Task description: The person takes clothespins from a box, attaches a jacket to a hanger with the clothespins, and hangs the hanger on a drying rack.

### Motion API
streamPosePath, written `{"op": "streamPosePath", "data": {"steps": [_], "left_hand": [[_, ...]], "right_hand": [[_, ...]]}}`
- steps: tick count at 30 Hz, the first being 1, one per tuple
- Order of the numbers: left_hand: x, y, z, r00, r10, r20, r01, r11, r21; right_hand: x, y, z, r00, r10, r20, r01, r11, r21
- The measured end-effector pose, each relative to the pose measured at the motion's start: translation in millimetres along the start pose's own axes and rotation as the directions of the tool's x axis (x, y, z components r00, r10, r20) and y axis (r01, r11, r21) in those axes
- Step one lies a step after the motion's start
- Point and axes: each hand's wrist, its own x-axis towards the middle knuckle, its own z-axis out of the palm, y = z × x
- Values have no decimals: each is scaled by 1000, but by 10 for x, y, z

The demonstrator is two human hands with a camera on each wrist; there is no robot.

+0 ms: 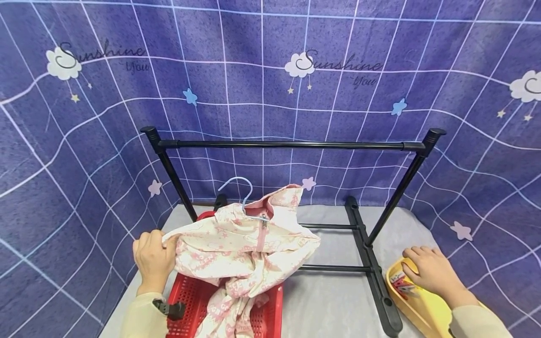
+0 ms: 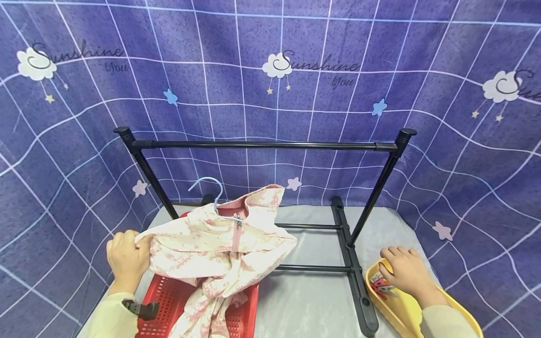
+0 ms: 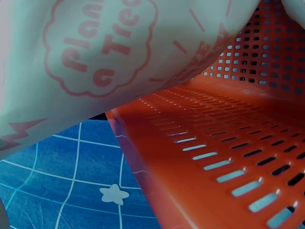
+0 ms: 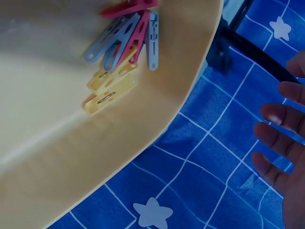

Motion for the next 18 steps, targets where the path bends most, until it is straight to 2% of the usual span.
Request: {"op": "streamPosePath", "data": {"steps": [8, 18], "left_hand": [[-12, 3, 3, 1000, -11, 8, 11, 1000, -1], [-12, -7, 13, 1000, -10, 9, 10, 1000, 3]], "right_hand": [[-78, 54, 24, 998, -57, 35, 58, 998, -5], [-174, 95, 53, 994, -78, 72, 77, 997, 7]]}}
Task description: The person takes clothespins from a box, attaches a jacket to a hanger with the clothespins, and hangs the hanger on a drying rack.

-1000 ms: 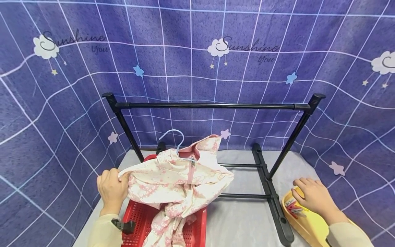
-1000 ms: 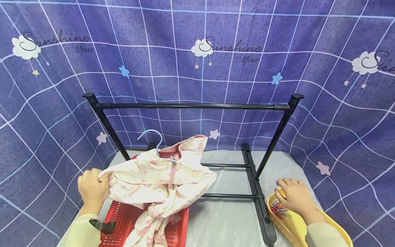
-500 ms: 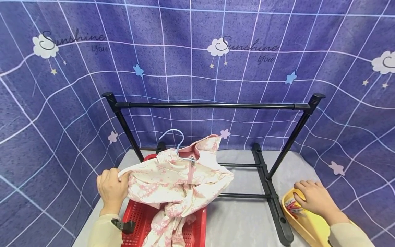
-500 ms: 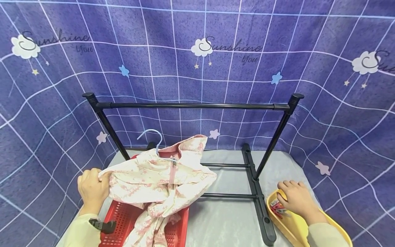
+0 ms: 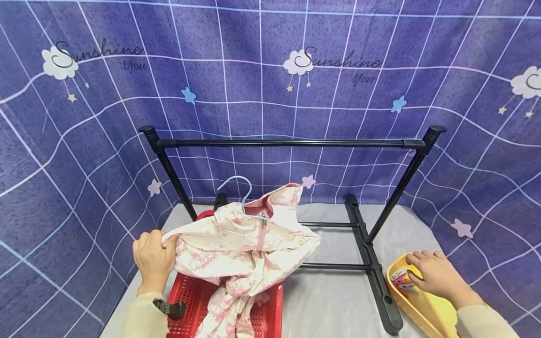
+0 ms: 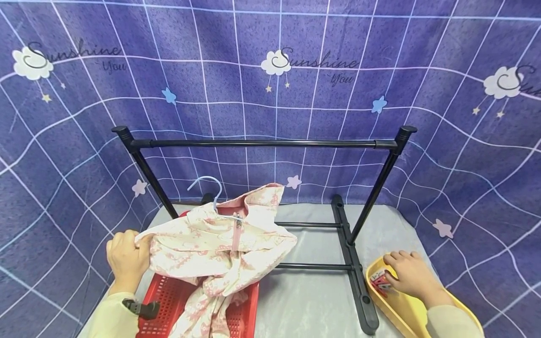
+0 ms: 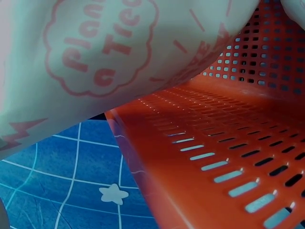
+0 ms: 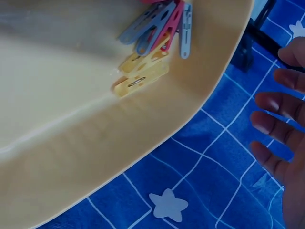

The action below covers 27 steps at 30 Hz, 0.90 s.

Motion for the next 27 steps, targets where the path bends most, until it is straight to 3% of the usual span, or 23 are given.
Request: {"op": "streamPosePath", "data": {"steps": [13, 21, 27], "left_hand": [[-5, -3, -5, 1000, -2, 3, 2, 1000, 3], [1, 5, -14, 1000, -2, 11, 2, 1000, 1], [2, 7, -6, 1000, -6, 15, 6, 1000, 6]], "right_hand": [[-116, 46, 126, 999, -44, -2, 44, 998, 33], [-181, 45, 166, 997, -30, 72, 27, 999, 35], [-221, 42, 215, 997, -46, 65, 43, 998, 52]]}}
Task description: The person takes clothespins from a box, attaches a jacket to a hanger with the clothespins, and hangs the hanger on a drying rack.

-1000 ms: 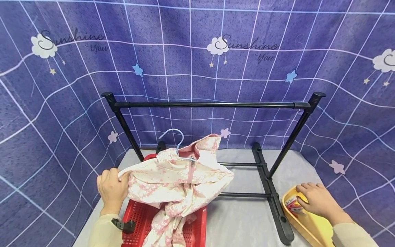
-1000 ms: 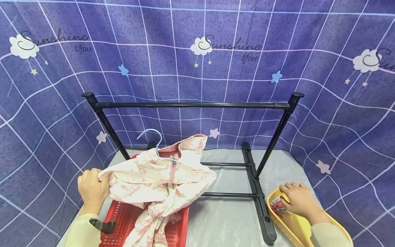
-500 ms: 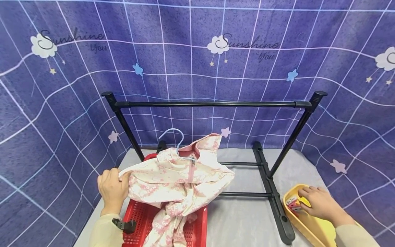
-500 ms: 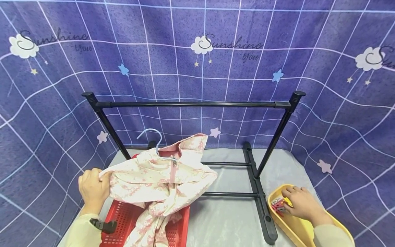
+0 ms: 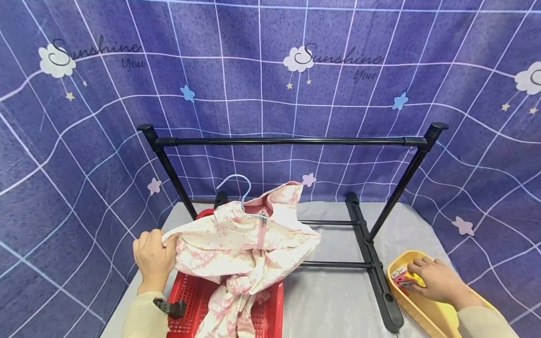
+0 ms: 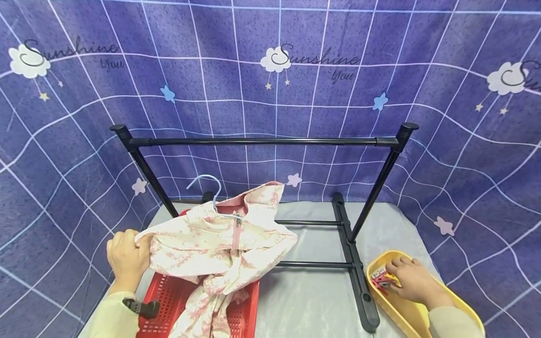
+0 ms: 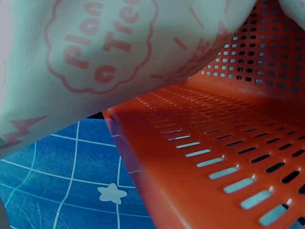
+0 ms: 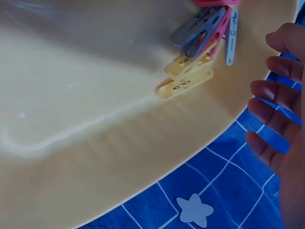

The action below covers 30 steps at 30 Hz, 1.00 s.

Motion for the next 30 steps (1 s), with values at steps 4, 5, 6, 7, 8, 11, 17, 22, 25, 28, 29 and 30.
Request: {"op": "streamPosePath", "data": {"steps": [4, 5, 6, 7, 8, 11, 17, 22, 25, 28, 29, 30], "left_hand": [[0, 0, 4, 1000, -5, 7, 5, 1000, 4], [0, 0, 4, 1000, -6, 9, 6, 1000, 5], [0, 1, 5, 1000, -6, 9, 6, 1000, 5], [2, 2, 6, 1000, -6, 8, 6, 1000, 6], [2, 4, 6, 1000, -5, 7, 5, 1000, 5], [5, 7, 2, 1000, -2, 5, 2, 1000, 5], [-5, 7, -11, 1000, -4, 5, 4, 1000, 5], [-14, -2, -11, 1000, -1, -1, 1, 1000, 8], [-19, -3, -12, 1000, 3, -5, -3, 1000, 7], [-23, 3, -15, 1000, 5, -7, -5, 1000, 4], [-24, 5, -16, 1000, 6, -8, -6, 1000, 4], [-24, 7, -17, 1000, 7, -8, -7, 1000, 3]], "right_hand": [[-23, 0, 35, 1000, -9, -4, 9, 1000, 6], [-30, 1, 43, 1000, -7, 0, 7, 1000, 6], [-37, 2, 52, 1000, -3, 3, 3, 1000, 8], [-44, 3, 62, 1000, 1, 7, -1, 1000, 11], [-51, 4, 71, 1000, 6, 14, -6, 1000, 12], [-76, 7, 98, 999, 22, 42, -22, 1000, 16], [-130, 17, 147, 997, 38, 65, -39, 999, 9], [-143, 14, 167, 997, 48, 65, -48, 999, -5], [-147, 10, 174, 995, 58, 80, -58, 998, -6], [-152, 4, 179, 992, 71, 108, -71, 997, -8], [-154, 2, 181, 990, 75, 116, -74, 997, -12], [-157, -4, 182, 989, 80, 123, -79, 997, -12]]}}
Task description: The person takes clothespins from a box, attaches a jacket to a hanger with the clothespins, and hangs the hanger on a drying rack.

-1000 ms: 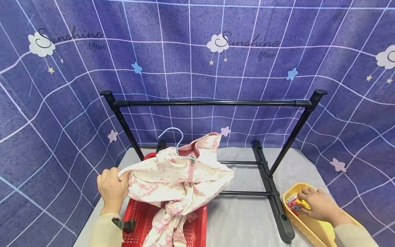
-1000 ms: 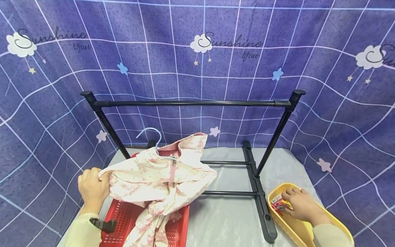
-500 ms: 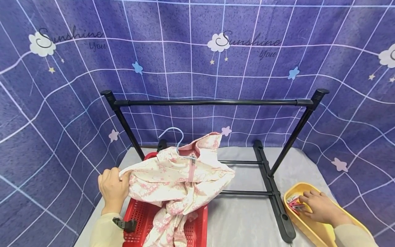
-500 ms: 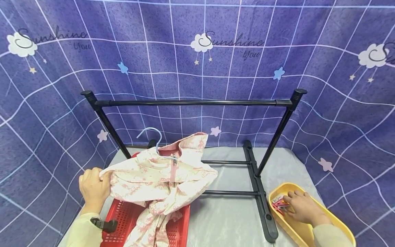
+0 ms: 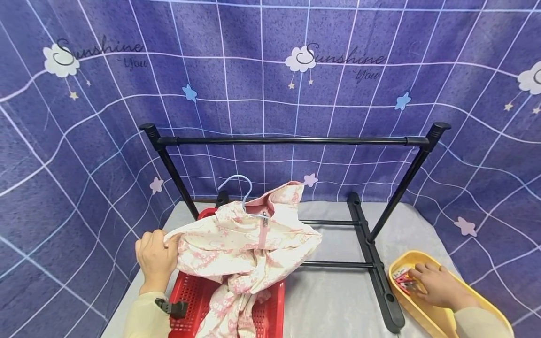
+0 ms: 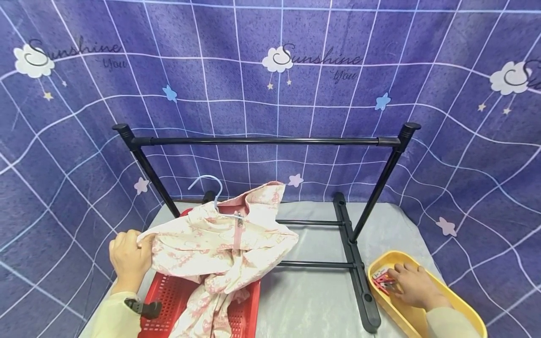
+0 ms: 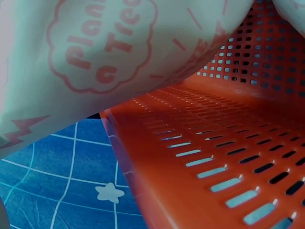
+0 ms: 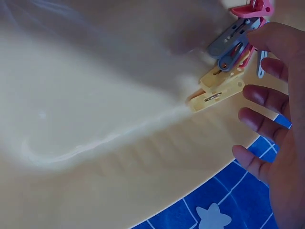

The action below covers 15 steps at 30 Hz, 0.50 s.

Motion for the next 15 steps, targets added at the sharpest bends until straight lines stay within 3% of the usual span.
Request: {"op": "streamPosePath", "data": {"steps": [15], "left_hand": [[1, 1, 1, 1000, 4, -9, -4, 1000, -5]], "right_hand": [[-62, 29, 74, 992, 67, 106, -69, 998, 8]]}}
